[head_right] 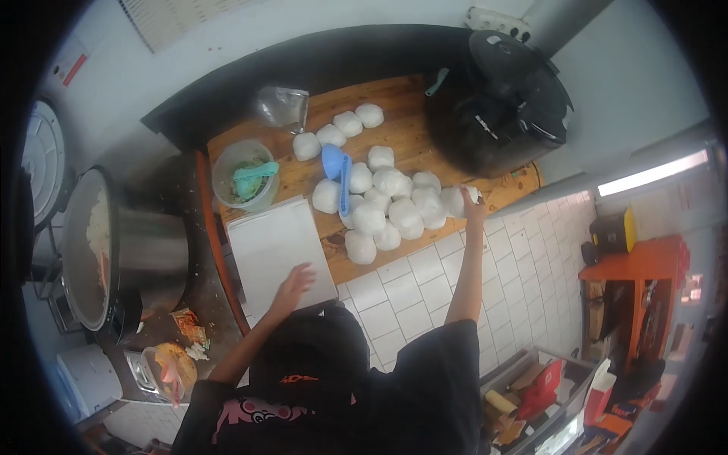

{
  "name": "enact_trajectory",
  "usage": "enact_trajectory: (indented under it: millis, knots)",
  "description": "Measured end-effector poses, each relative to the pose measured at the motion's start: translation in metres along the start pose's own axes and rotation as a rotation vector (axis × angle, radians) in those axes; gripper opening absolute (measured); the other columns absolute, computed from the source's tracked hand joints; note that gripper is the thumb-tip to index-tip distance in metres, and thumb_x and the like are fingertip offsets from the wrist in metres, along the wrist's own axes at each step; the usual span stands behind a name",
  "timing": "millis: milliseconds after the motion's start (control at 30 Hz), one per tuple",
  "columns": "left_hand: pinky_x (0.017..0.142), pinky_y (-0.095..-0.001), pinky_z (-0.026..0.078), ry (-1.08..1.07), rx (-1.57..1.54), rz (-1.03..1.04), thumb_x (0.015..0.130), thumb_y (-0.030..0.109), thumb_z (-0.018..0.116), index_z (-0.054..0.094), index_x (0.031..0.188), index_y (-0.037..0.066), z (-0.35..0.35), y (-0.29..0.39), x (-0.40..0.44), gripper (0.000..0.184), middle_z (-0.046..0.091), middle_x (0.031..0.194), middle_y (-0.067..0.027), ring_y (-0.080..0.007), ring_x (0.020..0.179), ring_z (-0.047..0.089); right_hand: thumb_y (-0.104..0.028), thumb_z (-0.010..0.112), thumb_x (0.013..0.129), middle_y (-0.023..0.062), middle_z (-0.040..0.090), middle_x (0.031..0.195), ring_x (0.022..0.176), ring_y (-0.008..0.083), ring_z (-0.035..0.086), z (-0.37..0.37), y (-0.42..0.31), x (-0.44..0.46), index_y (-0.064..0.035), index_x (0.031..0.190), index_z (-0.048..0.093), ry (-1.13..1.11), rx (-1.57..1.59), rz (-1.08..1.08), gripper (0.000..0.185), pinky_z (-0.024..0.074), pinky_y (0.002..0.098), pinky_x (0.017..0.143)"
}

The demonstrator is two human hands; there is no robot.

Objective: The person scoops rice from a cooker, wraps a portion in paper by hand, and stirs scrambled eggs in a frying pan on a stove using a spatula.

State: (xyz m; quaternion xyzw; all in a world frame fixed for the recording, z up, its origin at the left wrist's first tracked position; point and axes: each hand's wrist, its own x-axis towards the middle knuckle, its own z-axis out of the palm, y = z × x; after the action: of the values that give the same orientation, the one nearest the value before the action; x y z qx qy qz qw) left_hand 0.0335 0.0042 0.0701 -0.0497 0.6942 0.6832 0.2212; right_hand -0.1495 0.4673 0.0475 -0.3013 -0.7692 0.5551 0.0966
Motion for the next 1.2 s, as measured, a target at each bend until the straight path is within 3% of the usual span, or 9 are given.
enact_trajectory:
  millis: [133,233,400,467,667,800,867,1100,1200]
  knots:
    - [0.08,-0.0297,0.045,0.216,0.009,-0.172,0.094,0.021,0.036,0.046,0.114,0.004,-0.066,-0.032,-0.075,0.029,0.06,0.099,-0.0104,-0.0179,0.095,0.057,-0.046,0.073,0.063,0.0233,0.057,0.101,0.096,0.0337,0.055,0.031,0.021,0.006,0.0049,0.109,0.049,0.119,-0.544,-0.355,0.072,0.044,0.0375,0.079]
    - [0.077,-0.0274,0.046,0.388,0.08,-0.201,0.094,0.021,0.037,0.051,0.108,0.003,-0.098,-0.036,-0.125,0.027,0.062,0.092,-0.0092,-0.0171,0.09,0.059,-0.066,0.061,0.061,0.0244,0.045,0.108,0.111,0.0362,0.039,0.032,0.033,0.013,-0.0129,0.112,0.054,0.258,-1.008,-0.293,0.074,0.0321,0.0554,0.086]
    - [0.073,-0.0252,0.046,0.584,0.179,-0.248,0.093,0.019,0.038,0.055,0.101,0.002,-0.135,0.028,-0.182,0.026,0.064,0.084,-0.0082,-0.0148,0.082,0.061,-0.046,0.051,0.081,0.0263,0.05,0.097,0.093,0.0392,0.049,0.114,-0.047,-0.053,-0.0022,0.104,0.053,0.287,-0.636,-0.829,0.05,0.0399,0.047,0.079]
    - [0.069,-0.0253,0.046,0.48,0.295,-0.145,0.092,0.016,0.038,0.055,0.097,0.0,-0.155,0.108,-0.197,0.023,0.063,0.079,-0.0075,-0.0131,0.077,0.06,-0.04,0.051,0.084,0.025,0.055,0.078,0.079,0.04,0.055,0.17,-0.068,-0.085,0.0051,0.102,0.051,-0.272,-0.605,-0.626,0.048,0.0447,0.0424,0.074]
    - [0.056,-0.0264,0.043,0.952,0.644,-0.12,0.09,0.018,0.04,0.054,0.076,0.001,-0.261,0.256,-0.233,0.027,0.054,0.06,-0.0089,-0.0155,0.054,0.052,-0.032,0.052,0.081,0.0248,0.06,0.078,0.077,0.0406,0.058,0.275,-0.026,-0.103,0.0089,0.097,0.051,-0.229,-0.895,-0.662,0.043,0.0464,0.0465,0.068]
    - [0.062,-0.0354,0.047,0.94,1.431,-0.317,0.083,0.022,0.051,0.062,0.089,0.006,-0.38,0.201,-0.203,0.021,0.063,0.08,-0.0143,-0.0261,0.072,0.062,-0.02,0.052,0.081,0.0265,0.059,0.085,0.078,0.0398,0.059,0.281,0.0,-0.064,0.0093,0.098,0.048,-0.168,-0.899,-0.684,0.035,0.0466,0.0462,0.067]
    - [0.066,-0.0377,0.047,0.892,1.393,-0.586,0.081,0.022,0.054,0.062,0.098,0.009,-0.411,0.168,-0.178,0.023,0.063,0.092,-0.0092,-0.0273,0.082,0.061,-0.019,0.052,0.082,0.0277,0.058,0.088,0.082,0.0395,0.058,0.271,-0.083,-0.113,0.0082,0.1,0.046,-0.124,-0.764,-0.386,0.033,0.0459,0.0452,0.069]
    - [0.072,-0.042,0.045,0.287,1.317,-1.116,0.078,0.021,0.059,0.047,0.125,0.018,-0.457,0.153,-0.157,0.049,0.058,0.108,-0.0045,-0.0288,0.099,0.056,-0.015,0.045,0.09,0.0107,0.055,0.076,0.06,0.0163,0.054,0.332,-0.33,-0.253,0.0,0.109,0.044,-0.302,-0.129,-1.166,0.024,0.041,0.0276,0.051]
    - [0.069,-0.0428,0.044,0.487,1.389,-0.76,0.078,0.022,0.059,0.053,0.119,0.017,-0.474,0.099,-0.156,0.042,0.058,0.107,-0.0044,-0.0283,0.102,0.055,-0.013,0.045,0.089,0.0063,0.056,0.074,0.055,0.0094,0.047,0.379,-0.43,-0.356,0.0036,0.118,0.041,-0.844,-0.031,-0.974,0.034,0.0411,0.0244,0.049]
